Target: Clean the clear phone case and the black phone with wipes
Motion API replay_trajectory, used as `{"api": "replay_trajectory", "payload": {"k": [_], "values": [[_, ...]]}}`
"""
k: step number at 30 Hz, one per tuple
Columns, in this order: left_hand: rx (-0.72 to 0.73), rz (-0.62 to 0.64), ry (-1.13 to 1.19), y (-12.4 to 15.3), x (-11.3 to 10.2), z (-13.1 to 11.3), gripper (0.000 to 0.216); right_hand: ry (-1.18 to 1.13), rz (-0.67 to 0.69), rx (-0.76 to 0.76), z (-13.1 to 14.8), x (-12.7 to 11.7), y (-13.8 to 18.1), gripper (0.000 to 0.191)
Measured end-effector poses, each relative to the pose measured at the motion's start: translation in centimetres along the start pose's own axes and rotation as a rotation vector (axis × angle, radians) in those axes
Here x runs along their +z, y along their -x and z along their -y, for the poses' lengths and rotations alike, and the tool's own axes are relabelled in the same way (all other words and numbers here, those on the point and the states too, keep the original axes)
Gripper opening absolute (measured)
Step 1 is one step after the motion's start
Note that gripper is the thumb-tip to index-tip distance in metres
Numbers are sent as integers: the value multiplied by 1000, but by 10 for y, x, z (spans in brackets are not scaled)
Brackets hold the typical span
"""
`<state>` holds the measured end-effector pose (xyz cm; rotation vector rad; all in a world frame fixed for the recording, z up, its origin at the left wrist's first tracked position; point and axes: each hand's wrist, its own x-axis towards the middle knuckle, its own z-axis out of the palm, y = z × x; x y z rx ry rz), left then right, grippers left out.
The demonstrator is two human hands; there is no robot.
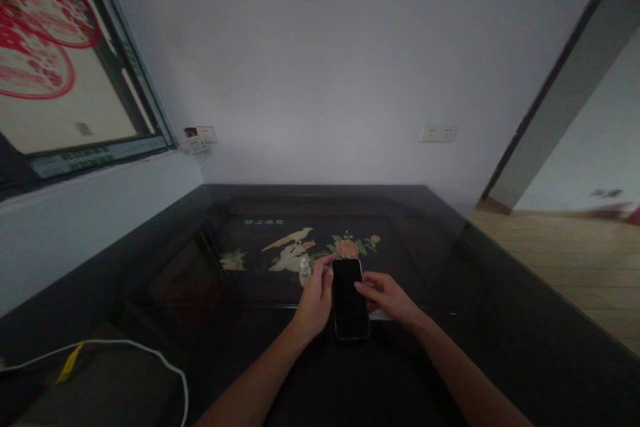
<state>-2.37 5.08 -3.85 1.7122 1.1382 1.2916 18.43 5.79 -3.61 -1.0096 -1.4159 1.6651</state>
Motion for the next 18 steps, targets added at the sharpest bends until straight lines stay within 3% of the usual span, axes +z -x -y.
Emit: {"api": "replay_trajectory", "payload": {"k": [10,18], "values": [[14,-66,-24,0,1,-5,37,2,53,-50,5,7,4,39],[-3,-106,-53,1,2,-8,35,113,30,-45,8,10,4,51]]}}
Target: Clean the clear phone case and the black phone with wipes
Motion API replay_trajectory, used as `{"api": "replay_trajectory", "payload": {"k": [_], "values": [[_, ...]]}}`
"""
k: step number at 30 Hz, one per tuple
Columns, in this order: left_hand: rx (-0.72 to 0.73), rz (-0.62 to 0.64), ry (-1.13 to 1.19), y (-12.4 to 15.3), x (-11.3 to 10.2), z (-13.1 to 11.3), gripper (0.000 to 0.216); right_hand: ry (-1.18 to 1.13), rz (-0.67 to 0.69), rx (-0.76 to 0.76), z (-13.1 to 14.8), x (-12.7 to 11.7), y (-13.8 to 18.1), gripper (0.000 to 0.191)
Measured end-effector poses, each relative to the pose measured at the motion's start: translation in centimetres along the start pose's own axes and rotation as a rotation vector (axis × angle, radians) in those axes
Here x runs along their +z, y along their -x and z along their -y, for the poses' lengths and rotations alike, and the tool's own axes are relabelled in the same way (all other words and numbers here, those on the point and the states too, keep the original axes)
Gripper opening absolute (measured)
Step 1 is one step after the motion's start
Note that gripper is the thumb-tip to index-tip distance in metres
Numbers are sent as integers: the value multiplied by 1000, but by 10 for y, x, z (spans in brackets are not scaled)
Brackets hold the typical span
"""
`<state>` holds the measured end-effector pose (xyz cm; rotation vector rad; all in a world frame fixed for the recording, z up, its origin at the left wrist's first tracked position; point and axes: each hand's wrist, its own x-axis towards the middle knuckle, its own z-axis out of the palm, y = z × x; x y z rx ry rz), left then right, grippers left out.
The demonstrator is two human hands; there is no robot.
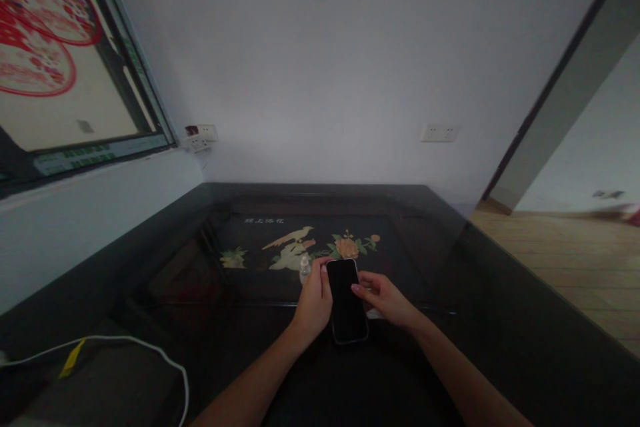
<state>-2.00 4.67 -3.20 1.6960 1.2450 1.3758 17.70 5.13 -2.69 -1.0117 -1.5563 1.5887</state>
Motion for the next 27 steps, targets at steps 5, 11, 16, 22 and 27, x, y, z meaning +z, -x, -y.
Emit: {"api": "replay_trajectory", "payload": {"k": [5,11,16,22,27], "values": [[-17,-14,3,1,1,-4,34,51,-8,9,3,-1,2,52],[-30,-15,20,2,1,-6,32,59,-9,5,3,-2,2,51],[-36,-13,22,4,1,-6,33,29,21,-20,0,-5,1,46],[-59,-11,40,4,1,-7,32,5,47,-11,6,-5,4,45],[-77,-11,54,4,2,-10,33,13,53,-15,9,-5,5,44]]}}
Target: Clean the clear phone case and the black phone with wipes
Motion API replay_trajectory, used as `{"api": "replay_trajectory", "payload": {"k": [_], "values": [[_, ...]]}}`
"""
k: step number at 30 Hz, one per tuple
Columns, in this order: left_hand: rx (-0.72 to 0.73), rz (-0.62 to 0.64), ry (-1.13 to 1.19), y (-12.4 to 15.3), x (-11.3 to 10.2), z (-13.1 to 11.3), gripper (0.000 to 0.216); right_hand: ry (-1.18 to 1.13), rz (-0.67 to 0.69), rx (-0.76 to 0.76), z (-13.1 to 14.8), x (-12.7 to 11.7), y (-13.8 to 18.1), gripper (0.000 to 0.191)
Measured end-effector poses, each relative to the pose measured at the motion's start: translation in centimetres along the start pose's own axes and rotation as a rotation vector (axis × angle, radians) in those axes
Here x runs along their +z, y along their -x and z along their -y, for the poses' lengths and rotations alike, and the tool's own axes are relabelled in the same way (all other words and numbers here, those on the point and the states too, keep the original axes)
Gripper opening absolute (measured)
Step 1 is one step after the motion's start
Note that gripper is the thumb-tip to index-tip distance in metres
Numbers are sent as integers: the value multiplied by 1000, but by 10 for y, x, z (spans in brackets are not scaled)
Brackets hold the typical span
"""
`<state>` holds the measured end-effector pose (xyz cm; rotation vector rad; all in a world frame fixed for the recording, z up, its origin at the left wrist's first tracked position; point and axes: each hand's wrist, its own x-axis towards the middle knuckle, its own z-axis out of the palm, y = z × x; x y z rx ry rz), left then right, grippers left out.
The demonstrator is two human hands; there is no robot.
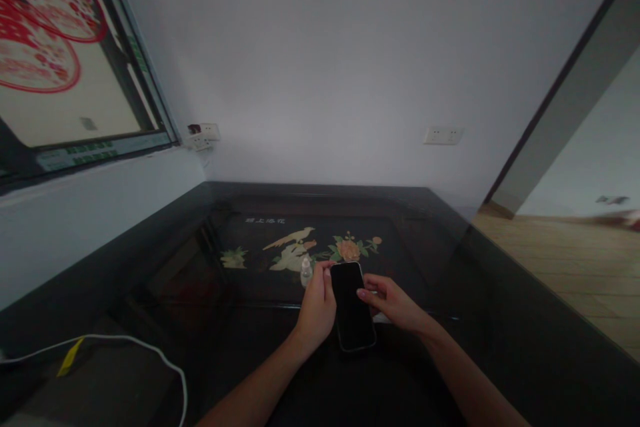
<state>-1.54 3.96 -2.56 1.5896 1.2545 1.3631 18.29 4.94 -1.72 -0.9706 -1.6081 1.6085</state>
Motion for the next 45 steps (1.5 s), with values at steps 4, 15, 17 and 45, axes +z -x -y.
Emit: {"api": "replay_trajectory", "payload": {"k": [4,15,17,45], "values": [[-11,-3,19,0,1,0,34,5,6,16,0,0,0,45],[31,71,20,-1,-5,-10,33,20,22,24,0,-4,0,48],[47,74,2,-1,-6,-12,32,-11,30,36,-1,-5,-1,49],[57,140,38,7,-9,-27,20,346,-483,-82,24,52,25,67]]}}
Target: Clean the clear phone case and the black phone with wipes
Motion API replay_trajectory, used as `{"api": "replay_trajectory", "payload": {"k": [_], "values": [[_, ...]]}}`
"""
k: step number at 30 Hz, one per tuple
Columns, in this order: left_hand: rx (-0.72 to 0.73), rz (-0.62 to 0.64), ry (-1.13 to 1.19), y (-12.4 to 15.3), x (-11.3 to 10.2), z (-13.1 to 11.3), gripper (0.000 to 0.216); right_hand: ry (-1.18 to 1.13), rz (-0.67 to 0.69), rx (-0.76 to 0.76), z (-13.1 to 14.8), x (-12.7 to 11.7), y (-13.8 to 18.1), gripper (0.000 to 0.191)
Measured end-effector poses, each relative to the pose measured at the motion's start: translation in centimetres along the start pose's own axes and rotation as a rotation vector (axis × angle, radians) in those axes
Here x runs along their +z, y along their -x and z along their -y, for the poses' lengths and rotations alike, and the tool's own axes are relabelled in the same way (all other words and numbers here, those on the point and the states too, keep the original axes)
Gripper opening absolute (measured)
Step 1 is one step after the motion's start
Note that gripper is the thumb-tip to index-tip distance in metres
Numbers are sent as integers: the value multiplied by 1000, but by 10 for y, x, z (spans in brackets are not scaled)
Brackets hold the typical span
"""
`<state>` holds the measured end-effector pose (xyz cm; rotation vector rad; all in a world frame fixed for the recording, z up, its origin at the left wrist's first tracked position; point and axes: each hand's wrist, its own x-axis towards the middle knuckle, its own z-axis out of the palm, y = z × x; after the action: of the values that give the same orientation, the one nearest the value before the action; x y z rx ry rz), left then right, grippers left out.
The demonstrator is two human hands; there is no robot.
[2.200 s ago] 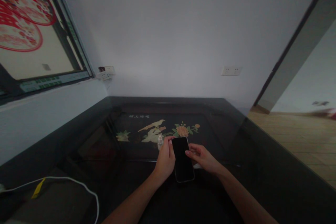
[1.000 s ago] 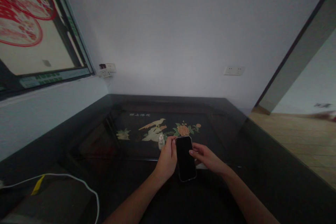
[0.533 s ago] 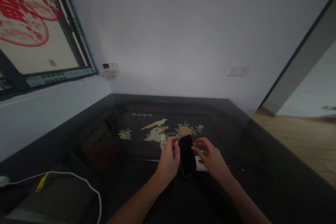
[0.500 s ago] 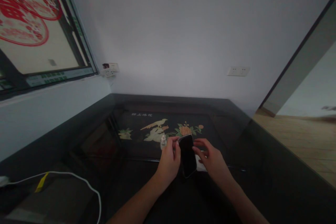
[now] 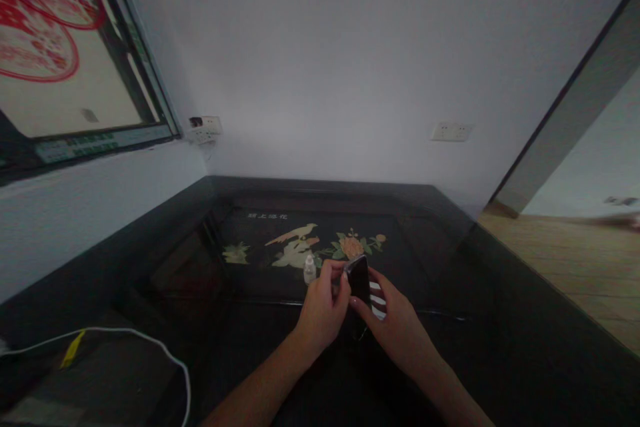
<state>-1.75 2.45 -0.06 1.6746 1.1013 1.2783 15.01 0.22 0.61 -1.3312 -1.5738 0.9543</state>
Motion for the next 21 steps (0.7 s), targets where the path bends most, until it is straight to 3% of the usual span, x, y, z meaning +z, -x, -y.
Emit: {"api": "replay_trajectory", "payload": {"k": [4,8,13,16,21], "values": [[22,18,-34,0,-2,-4,16,-92,87,5,15,-6,6,59],[108,52,-97,0,-4,-3,36,-104,97,5,29,-8,10,54],[296,82,-381,5,-4,-12,50,24,65,-18,34,-6,10,54],[321,63,-507,7,-2,-19,50,18,96,-11,34,-11,10,55],[439,35,-448,9,4,-18,54,-18,182,15,35,-23,12,58]]}}
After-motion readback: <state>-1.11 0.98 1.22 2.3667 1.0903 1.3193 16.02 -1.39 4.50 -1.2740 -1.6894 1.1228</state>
